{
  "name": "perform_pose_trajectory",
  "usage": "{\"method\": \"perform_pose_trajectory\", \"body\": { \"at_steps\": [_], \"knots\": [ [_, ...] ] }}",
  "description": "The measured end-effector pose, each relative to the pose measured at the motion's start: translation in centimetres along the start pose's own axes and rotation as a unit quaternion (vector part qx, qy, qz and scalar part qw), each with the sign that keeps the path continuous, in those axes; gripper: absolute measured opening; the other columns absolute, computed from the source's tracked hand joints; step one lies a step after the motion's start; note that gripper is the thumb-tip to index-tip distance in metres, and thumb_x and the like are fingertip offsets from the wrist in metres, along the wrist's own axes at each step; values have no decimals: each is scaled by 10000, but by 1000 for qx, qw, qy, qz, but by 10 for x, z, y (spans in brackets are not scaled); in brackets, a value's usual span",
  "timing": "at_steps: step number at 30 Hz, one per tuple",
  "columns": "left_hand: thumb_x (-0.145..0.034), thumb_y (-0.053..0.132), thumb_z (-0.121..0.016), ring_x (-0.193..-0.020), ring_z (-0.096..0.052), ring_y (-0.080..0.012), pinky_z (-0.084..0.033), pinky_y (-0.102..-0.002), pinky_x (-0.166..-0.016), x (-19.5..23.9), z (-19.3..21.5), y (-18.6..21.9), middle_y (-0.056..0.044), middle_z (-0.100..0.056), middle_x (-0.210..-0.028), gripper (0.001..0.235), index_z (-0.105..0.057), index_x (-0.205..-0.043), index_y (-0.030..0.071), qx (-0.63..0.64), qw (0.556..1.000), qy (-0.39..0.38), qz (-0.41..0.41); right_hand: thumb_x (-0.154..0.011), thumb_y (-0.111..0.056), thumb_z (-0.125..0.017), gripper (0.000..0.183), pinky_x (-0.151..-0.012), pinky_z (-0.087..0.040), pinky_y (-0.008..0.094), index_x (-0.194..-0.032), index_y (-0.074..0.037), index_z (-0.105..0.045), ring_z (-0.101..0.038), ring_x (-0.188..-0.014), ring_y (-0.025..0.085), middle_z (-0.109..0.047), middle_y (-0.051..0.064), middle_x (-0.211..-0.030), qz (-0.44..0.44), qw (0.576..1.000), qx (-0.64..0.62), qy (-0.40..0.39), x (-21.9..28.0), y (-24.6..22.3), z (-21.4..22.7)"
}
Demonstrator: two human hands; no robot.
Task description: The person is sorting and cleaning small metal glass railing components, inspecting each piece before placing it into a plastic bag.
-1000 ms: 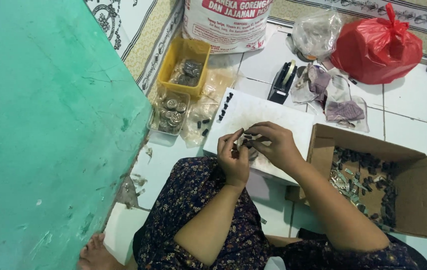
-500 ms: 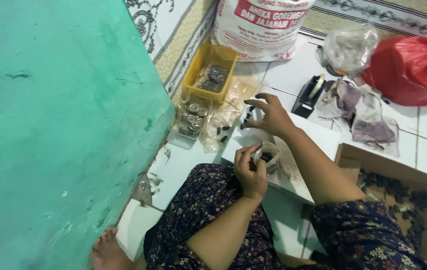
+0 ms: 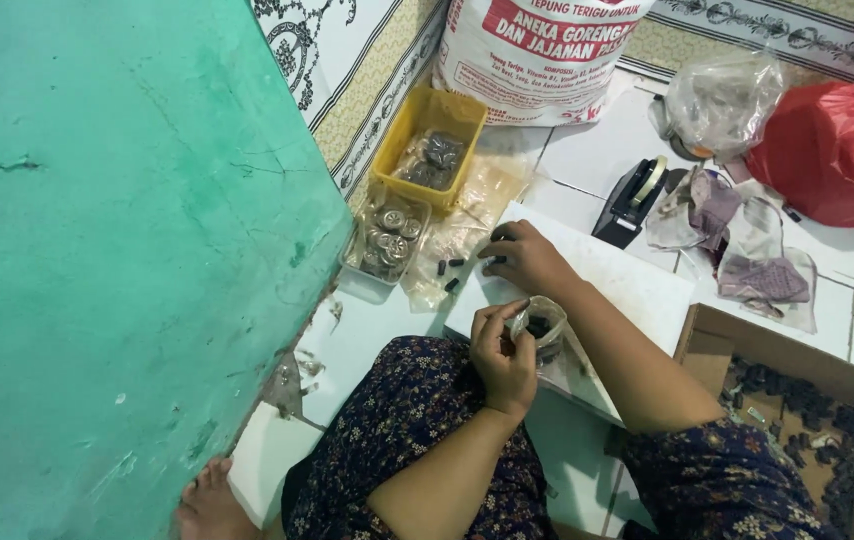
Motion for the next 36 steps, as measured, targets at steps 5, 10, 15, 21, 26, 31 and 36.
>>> {"method": "perform_pose_trajectory", "body": {
  "at_steps": [5, 10, 15, 21, 26, 31, 36],
  "knots": [
    [-713, 25, -552, -645, -488, -75, -436, -200, -442, 3, -2, -3, -13, -593, -902, 406, -789, -1033, 106, 7, 1000, 3, 4, -806, -163, -840, 167, -834, -589, 409, -969, -142, -810, -682, -999, 311, -708, 124, -1034, -50, 997, -47, 34, 25, 18, 1],
    [-706, 14, -550, -629, -450, -52, -425, -193, -456, 6, -3, -1, -12, -595, -892, 408, -792, -1020, 109, 29, 1000, 3, 0, -762, -113, -864, 187, -828, -597, 437, -943, -119, -819, -726, -926, 359, -754, 149, -953, -119, 987, -108, 29, 41, 15, 28],
    [-700, 14, -562, -636, -493, -77, -438, -204, -449, 9, -4, -6, -34, -605, -881, 412, -802, -1026, 93, 30, 999, 8, -11, -777, -182, -871, 186, -844, -572, 394, -950, -232, -823, -750, -890, 243, -786, 40, -918, -229, 958, -162, 56, 43, 45, 39],
    [-676, 10, -558, -602, -508, -91, -450, -198, -462, 6, -4, -1, -28, -610, -871, 422, -808, -1005, 96, 31, 999, 16, -18, -852, -53, -777, 231, -875, -580, 426, -1058, -154, -808, -733, -983, 334, -765, 139, -993, -256, 957, -109, 79, 21, 65, 18],
    [-668, 16, -556, -602, -517, -87, -453, -210, -458, 5, -4, 0, -30, -615, -874, 429, -806, -1008, 97, 23, 1000, 13, -6, -899, -136, -761, 199, -896, -584, 437, -1094, -142, -799, -707, -1062, 364, -736, 177, -1087, -248, 963, -100, 38, 4, 21, 22],
    [-680, 2, -545, -592, -492, -78, -459, -206, -465, 5, -4, 1, -31, -609, -877, 440, -805, -1024, 95, 28, 1000, 8, 4, -783, -161, -852, 334, -879, -595, 451, -1100, -91, -772, -678, -1079, 396, -707, 206, -1099, -166, 986, -5, 20, 2, 4, 19],
    [-691, -14, -543, -609, -497, -74, -454, -212, -471, 2, -2, 13, -33, -624, -856, 427, -808, -1009, 89, 16, 999, 21, -20, -826, -114, -812, 177, -789, -611, 374, -1000, -134, -788, -725, -921, 307, -728, 130, -928, -211, 977, 2, 21, 4, 11, 15]
  ]
}}
Point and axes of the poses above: each hand's wrist, its own x-axis away from the middle knuckle, its own z-axis out of the back of the hand, y = z × x, the point moved 3 cm from there along -x, towards the middle knuckle
